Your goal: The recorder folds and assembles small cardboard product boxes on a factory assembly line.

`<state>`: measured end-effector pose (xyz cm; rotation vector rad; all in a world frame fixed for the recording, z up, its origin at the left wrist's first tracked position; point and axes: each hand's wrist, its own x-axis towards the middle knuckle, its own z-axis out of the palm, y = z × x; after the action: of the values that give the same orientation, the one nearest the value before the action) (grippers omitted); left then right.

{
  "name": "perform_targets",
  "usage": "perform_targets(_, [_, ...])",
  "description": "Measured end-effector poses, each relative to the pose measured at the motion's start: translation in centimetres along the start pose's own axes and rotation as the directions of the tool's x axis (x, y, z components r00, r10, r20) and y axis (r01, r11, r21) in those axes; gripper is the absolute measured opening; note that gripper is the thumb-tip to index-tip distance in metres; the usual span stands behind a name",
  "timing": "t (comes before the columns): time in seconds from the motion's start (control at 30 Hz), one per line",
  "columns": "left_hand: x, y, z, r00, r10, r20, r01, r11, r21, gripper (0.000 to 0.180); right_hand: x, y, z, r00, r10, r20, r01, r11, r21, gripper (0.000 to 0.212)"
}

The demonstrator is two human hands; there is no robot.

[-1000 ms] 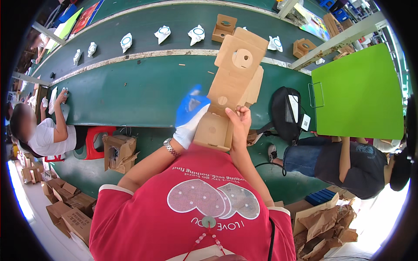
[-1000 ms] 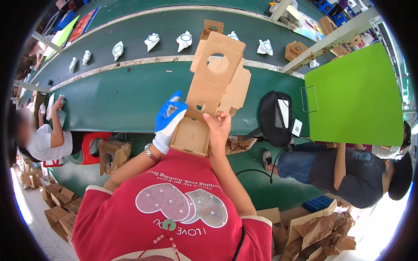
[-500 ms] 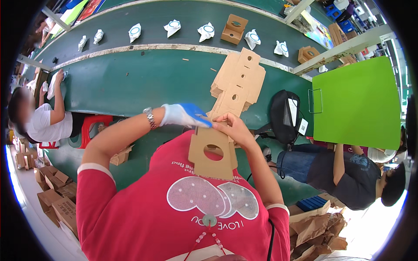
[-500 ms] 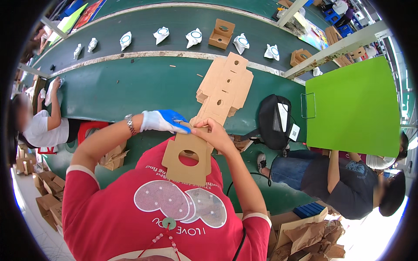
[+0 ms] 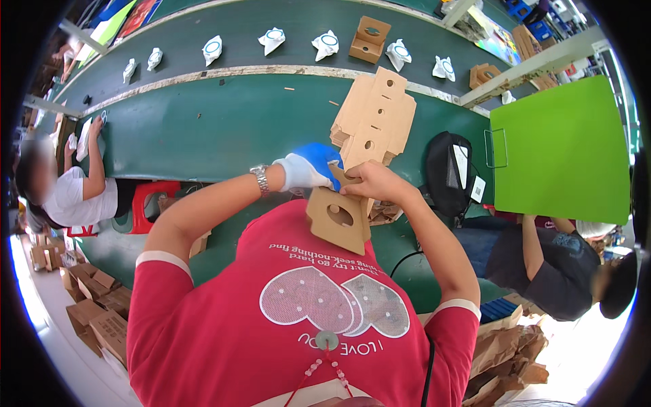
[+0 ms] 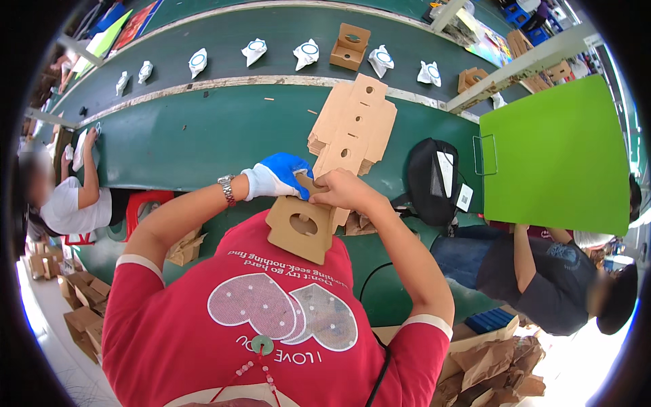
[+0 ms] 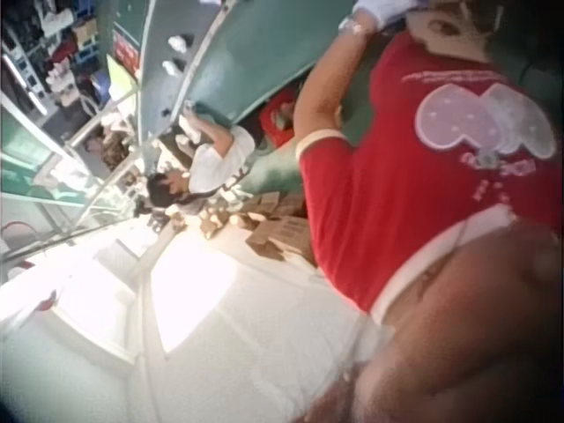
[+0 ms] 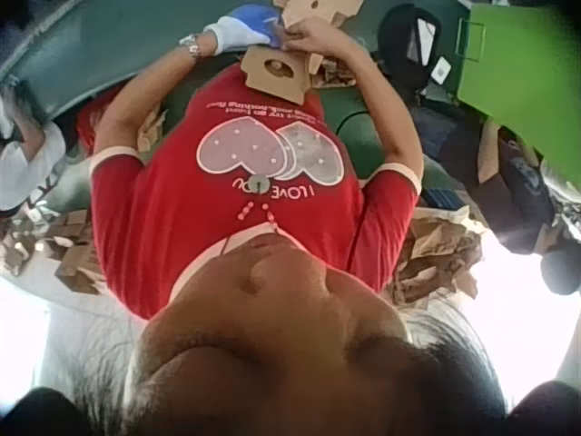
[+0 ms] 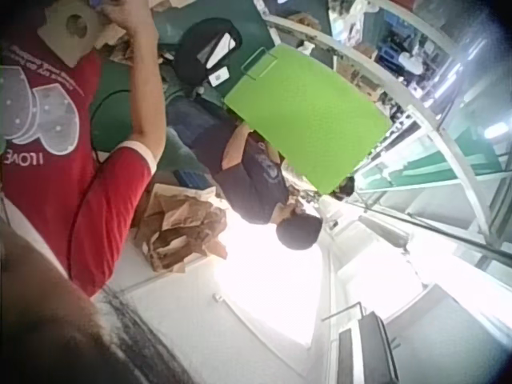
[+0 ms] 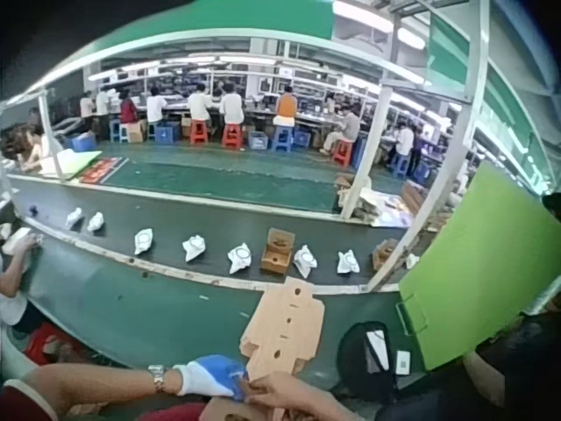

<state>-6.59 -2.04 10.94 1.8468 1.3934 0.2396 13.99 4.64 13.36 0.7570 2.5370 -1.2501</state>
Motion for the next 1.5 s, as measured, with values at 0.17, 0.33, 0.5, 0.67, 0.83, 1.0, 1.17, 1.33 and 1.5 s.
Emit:
perform_targets(0.17, [1.9, -10.6, 2.9, 0.985, -0.138, -0.100, -0.047, 0.344, -0.938, 0.052, 0.7, 5.6, 1.8, 0.713, 0.464, -0.527, -0.426, 0.882, 0.201, 0.033])
perform_targets(0.33, [-1.6, -4.9, 5.2, 0.920, 0.084, -0.382, -0.237, 0.897, -0.374, 0.106, 1.1, 7.5, 6.6, 0.565, 0.470, -0.678, -0.595, 0.802, 0.060, 0.032])
perform_targets(0.5, [3.4, -2.7, 7.3, 0.796, 0.336, -0.504, -0.543, 0.765, -0.346, 0.137, 1.8, 6.3, 6.0, 0.533, 0.509, -0.675, -0.650, 0.757, 0.058, 0.034])
perform_targets(0.67, [7.4, 2.6, 3.6, 0.823, 0.410, -0.393, -0.388, 0.911, 0.137, 0.113, 1.9, 9.1, 6.4, 0.526, 0.585, -0.618, -0.626, 0.758, 0.184, 0.030])
perform_targets(0.83, [6.0, -1.1, 5.3, 0.809, 0.330, -0.487, -0.343, 0.937, 0.064, 0.087, 1.2, 7.2, 5.0, 0.626, 0.511, -0.588, -0.529, 0.833, 0.160, 0.027])
perform_targets(1.0, [3.9, -1.5, 8.6, 0.769, 0.170, -0.616, -0.327, 0.933, -0.150, 0.095, 2.2, 7.0, 5.8, 0.695, 0.416, -0.587, -0.500, 0.866, 0.022, 0.025])
perform_targets(1.17, [3.2, 1.1, 7.3, 0.778, 0.186, -0.601, -0.241, 0.970, -0.012, 0.105, 2.5, 6.7, 5.4, 0.723, 0.400, -0.563, -0.487, 0.874, -0.004, 0.019])
perform_targets(1.33, [1.2, -3.9, 5.5, 0.738, 0.357, -0.572, -0.381, 0.921, 0.084, 0.079, 3.5, 7.3, 4.2, 0.914, -0.067, -0.400, -0.031, 0.972, -0.233, 0.019])
perform_targets(1.5, [1.6, -7.2, 6.0, 0.914, 0.230, -0.334, -0.254, 0.967, -0.030, 0.066, 4.9, 6.3, 5.1, 0.903, -0.112, -0.415, 0.026, 0.978, -0.208, 0.025])
